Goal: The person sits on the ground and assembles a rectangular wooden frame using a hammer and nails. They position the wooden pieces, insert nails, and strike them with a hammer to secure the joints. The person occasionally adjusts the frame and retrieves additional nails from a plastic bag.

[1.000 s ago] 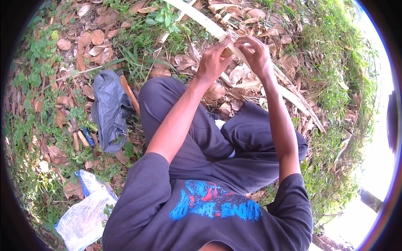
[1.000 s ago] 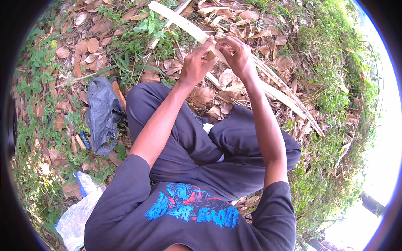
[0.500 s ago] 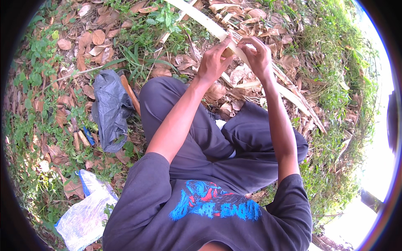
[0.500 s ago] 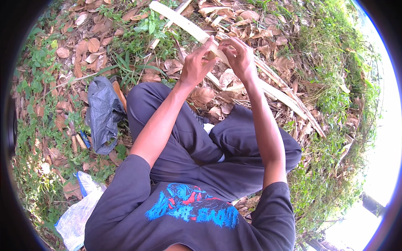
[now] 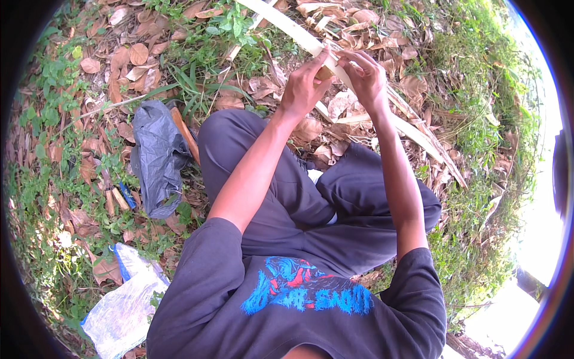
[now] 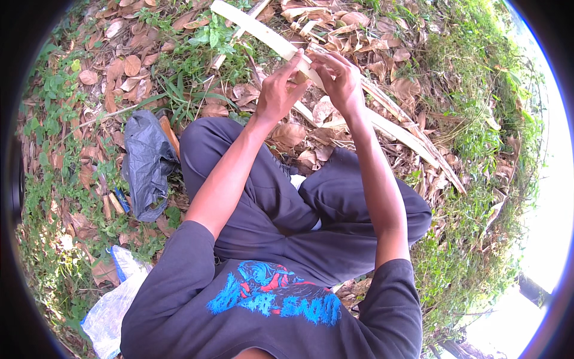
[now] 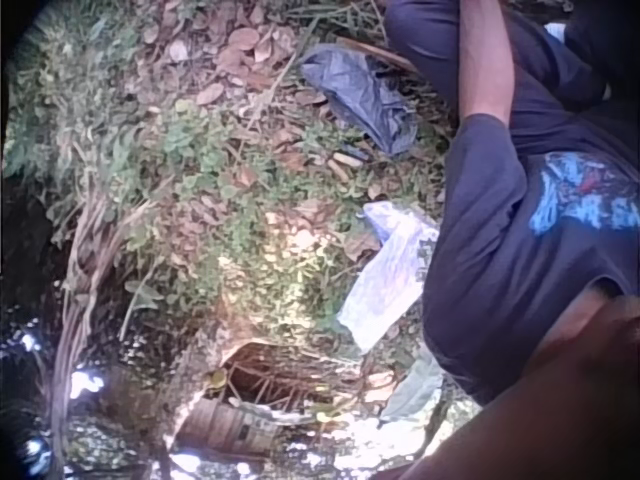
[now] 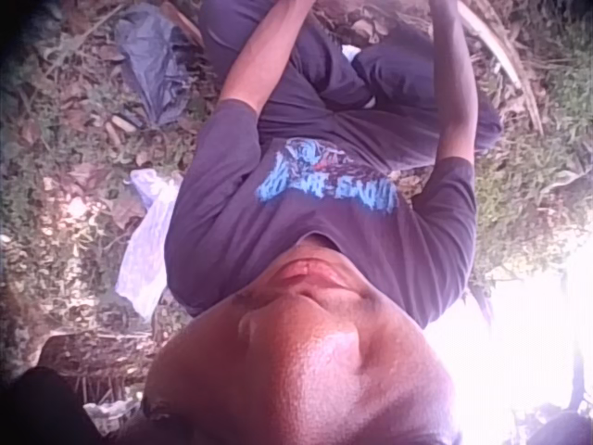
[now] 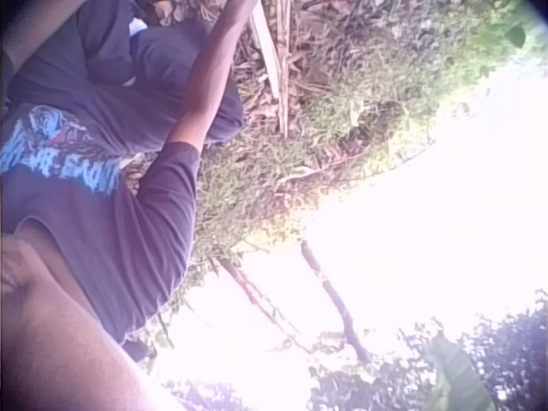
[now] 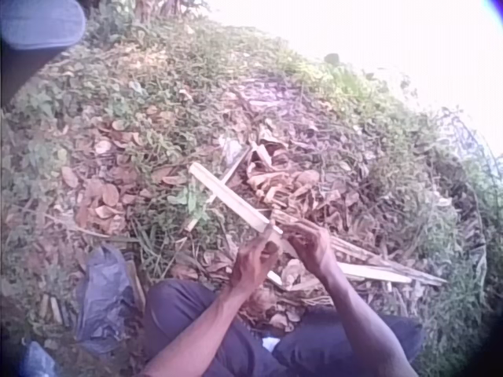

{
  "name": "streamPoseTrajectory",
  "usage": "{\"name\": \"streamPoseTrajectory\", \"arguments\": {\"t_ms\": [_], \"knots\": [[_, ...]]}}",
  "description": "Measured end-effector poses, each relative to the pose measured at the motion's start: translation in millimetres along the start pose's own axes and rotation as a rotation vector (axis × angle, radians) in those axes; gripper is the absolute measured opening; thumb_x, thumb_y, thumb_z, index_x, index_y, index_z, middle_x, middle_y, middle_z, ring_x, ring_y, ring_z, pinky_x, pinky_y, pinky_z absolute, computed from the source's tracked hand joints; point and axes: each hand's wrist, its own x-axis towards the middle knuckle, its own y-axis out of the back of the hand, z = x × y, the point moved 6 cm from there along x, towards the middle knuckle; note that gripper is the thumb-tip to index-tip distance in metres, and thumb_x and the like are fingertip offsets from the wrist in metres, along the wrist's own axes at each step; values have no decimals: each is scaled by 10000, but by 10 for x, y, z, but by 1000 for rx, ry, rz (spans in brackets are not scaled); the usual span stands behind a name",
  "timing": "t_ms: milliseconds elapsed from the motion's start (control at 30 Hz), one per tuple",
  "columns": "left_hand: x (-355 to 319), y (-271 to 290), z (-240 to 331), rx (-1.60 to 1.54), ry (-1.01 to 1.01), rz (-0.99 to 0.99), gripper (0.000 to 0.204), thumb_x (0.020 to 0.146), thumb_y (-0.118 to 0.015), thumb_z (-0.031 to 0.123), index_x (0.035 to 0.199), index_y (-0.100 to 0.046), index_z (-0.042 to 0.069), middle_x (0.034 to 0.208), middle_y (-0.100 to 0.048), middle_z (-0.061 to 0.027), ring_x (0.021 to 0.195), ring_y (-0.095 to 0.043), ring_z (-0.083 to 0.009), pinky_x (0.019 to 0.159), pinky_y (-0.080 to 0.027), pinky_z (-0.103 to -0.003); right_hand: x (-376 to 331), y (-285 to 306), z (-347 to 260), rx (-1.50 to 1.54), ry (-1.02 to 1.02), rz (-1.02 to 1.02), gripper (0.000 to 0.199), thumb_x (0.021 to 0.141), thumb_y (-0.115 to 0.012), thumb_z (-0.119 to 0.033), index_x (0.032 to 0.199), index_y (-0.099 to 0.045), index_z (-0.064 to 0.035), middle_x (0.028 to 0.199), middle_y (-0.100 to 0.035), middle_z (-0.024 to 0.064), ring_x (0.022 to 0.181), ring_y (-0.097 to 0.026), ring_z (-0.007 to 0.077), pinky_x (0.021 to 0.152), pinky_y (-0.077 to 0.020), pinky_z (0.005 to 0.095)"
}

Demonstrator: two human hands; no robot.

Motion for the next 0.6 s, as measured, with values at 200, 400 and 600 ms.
{"name": "streamPoseTrajectory", "arguments": {"t_ms": [200, 400, 600], "knots": [[0, 11, 15, 12, 11, -6, 747, 841, -776, 28, 1509, -445, 75, 925, -690, -128, 786, -697, -201, 708, -651, -336, -20, 13, -73, -21, 47, 28, 247, 944, -645, -50, 1177, -726, -72, 1023, -705, 125, 869, -730, 216, 767, -625, 333], [10, -1, 25, -16, 37, -20, 730, 845, -772, 26, 1500, -453, 77, 965, -690, -137, 824, -706, -210, 721, -663, -334, -17, 28, 26, -2, 1, 28, 194, 964, -644, -82, 1142, -716, -57, 1023, -722, 103, 913, -736, 193, 770, -610, 336], [2, -1, 19, 2, 26, -37, 737, 858, -766, 44, 1513, -434, 96, 1162, -686, -211, 971, -723, -280, 737, -667, -372, -37, -29, 154, 139, -222, -69, 162, 1002, -602, -126, 1117, -674, -38, 1095, -758, 98, 966, -736, 179, 800, -586, 331]]}}
